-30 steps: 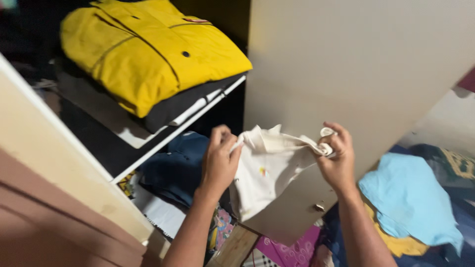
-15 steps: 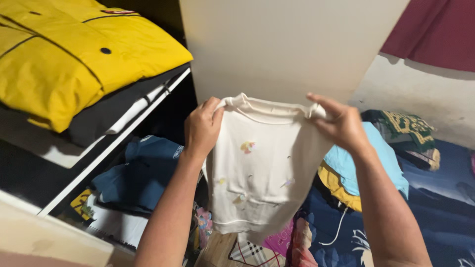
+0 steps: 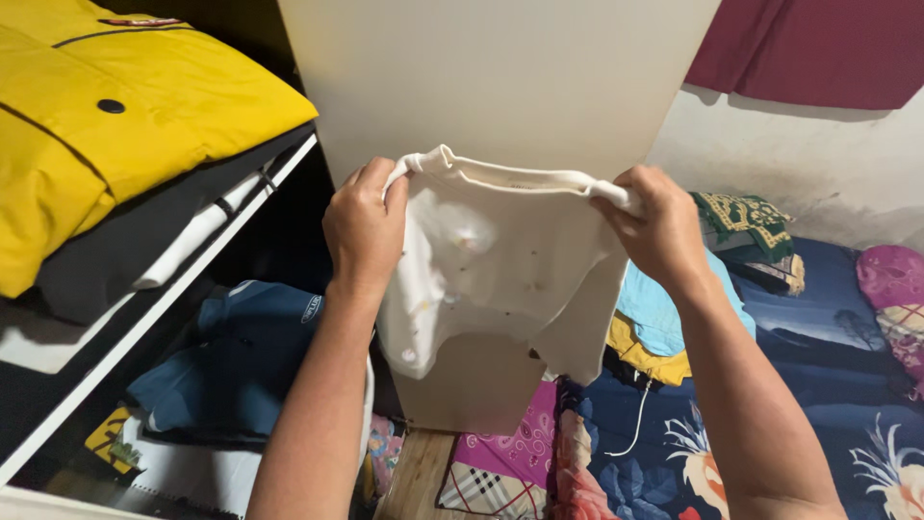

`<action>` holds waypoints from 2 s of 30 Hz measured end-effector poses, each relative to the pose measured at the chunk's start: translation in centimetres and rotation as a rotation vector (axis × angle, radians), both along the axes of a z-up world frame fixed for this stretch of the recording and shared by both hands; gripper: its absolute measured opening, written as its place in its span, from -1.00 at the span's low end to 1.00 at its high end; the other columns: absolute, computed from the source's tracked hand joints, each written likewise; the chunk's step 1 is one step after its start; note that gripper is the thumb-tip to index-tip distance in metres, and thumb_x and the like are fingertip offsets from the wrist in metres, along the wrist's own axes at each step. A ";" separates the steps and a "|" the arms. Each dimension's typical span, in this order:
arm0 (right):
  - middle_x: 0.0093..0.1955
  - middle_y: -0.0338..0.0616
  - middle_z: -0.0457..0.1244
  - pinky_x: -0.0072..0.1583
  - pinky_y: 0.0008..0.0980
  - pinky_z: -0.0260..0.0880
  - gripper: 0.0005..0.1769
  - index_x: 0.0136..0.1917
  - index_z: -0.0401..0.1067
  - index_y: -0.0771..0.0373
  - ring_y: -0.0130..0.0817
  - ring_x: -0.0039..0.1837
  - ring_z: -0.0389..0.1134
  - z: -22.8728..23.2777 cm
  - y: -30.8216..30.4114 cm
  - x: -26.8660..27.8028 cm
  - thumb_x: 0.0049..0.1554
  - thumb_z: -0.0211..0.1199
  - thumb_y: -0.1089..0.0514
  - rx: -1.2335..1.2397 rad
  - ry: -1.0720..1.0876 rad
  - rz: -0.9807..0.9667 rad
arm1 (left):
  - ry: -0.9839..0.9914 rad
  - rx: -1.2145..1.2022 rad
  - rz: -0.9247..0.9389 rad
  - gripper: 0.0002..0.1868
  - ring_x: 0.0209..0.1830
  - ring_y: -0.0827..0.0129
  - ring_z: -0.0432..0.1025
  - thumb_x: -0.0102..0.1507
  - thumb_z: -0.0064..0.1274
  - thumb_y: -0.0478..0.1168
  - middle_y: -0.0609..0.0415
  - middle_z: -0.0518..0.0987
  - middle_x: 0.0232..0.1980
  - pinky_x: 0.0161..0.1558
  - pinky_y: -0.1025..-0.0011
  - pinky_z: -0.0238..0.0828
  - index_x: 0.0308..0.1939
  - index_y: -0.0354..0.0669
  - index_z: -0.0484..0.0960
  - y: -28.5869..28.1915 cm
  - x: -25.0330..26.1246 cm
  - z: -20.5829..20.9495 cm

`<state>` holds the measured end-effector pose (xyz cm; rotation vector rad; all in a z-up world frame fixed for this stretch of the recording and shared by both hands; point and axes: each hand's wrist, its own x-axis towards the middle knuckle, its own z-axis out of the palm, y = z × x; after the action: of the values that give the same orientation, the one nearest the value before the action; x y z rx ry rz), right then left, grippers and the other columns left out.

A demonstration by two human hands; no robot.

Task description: The person removes various pieces of folded clothing from a closet shelf and places them onto a bed one at a time.

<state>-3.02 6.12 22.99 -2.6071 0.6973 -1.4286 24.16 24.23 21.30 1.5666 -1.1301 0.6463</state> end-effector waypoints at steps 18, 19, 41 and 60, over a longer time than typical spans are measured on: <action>-0.32 -0.05 0.34 -0.22 -0.34 0.32 -0.70 0.03 0.47 0.29 -0.47 -0.29 0.31 -11.6 -6.0 -9.6 0.11 0.39 0.08 0.530 0.046 -0.257 | 0.225 0.402 -0.576 -0.85 -0.37 -0.18 0.54 0.34 -0.07 -0.22 -0.24 0.59 -0.45 -0.36 -0.04 0.39 -0.08 -0.14 0.56 -12.1 -13.1 -13.4; -0.33 -0.03 0.34 -0.23 -0.31 0.31 -0.70 0.04 0.47 0.28 -0.43 -0.29 0.30 -13.1 -6.9 -10.4 0.11 0.38 0.07 0.574 0.073 -0.265 | 0.225 0.434 -0.598 -0.85 -0.37 -0.19 0.54 0.34 -0.06 -0.21 -0.24 0.59 -0.44 -0.35 -0.06 0.39 -0.08 -0.13 0.56 -13.4 -14.3 -15.0; 0.07 -0.06 0.35 0.18 -0.35 0.38 -0.74 0.19 0.38 0.33 -0.40 0.13 0.37 -26.2 -41.9 -25.1 0.29 -0.03 0.42 0.294 -0.371 -0.264 | 0.478 0.210 -0.706 -0.74 -0.08 -0.26 0.53 0.35 -0.11 -0.28 -0.31 0.64 -0.12 -0.11 -0.02 0.44 0.12 -0.17 0.52 -56.4 -30.6 -25.2; 0.28 -0.04 0.38 0.16 -0.30 0.46 -0.52 0.34 0.46 0.16 -0.21 0.17 0.43 -53.2 -41.8 -26.9 0.14 0.30 0.13 1.239 0.261 -0.124 | 0.487 0.772 -0.764 -0.45 0.26 -0.09 0.42 0.21 0.14 -0.20 -0.24 0.54 0.24 0.26 0.17 0.34 0.29 -0.22 0.47 -49.5 -29.9 -46.2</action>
<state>-29.97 -35.67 -30.25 -1.7232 1.2447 -0.3492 -5.74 -25.23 -24.89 1.5797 -1.5283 -0.7251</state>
